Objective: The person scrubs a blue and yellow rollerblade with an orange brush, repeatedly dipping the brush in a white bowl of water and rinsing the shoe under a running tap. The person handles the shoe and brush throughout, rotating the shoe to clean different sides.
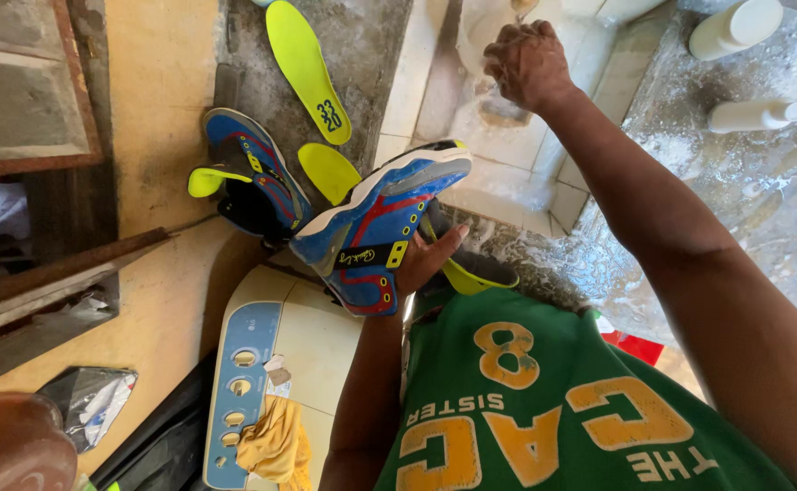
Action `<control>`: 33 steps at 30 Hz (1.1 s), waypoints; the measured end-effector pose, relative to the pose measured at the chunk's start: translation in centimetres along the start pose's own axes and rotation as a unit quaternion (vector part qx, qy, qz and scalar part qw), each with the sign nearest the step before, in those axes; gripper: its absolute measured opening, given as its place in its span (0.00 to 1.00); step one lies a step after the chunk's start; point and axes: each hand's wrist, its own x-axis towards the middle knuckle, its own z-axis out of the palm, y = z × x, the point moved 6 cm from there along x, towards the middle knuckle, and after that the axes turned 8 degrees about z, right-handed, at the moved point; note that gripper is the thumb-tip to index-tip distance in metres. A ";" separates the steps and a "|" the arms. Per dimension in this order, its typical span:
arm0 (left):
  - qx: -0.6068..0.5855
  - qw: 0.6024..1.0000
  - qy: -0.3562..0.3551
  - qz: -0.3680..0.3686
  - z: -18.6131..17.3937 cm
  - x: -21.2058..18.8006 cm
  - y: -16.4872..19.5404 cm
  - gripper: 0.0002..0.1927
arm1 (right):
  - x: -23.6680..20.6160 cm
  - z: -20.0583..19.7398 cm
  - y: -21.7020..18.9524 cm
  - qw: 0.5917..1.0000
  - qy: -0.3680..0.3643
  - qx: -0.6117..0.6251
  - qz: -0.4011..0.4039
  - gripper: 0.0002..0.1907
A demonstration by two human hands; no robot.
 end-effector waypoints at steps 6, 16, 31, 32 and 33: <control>-0.084 0.996 -0.001 0.013 0.7 0.0 0.8 0.37 | -6.8 -5.4 -0.7 0.973 0.231 0.015 -0.021 0.26; -0.232 0.971 -0.037 -0.046 1.3 -0.5 1.6 0.35 | -24.7 -0.8 -3.0 0.906 0.051 0.387 0.163 0.07; -0.359 0.922 -0.144 -0.013 3.2 -0.9 3.1 0.26 | -36.9 2.1 -1.4 0.890 0.075 0.290 0.345 0.17; -0.316 0.937 -0.143 0.031 2.9 -0.8 3.6 0.24 | -37.2 1.5 -1.6 0.872 0.088 0.325 0.354 0.19; -0.324 0.932 -0.160 0.015 3.1 -0.9 3.6 0.25 | -37.4 0.8 -2.0 0.868 0.109 0.347 0.338 0.18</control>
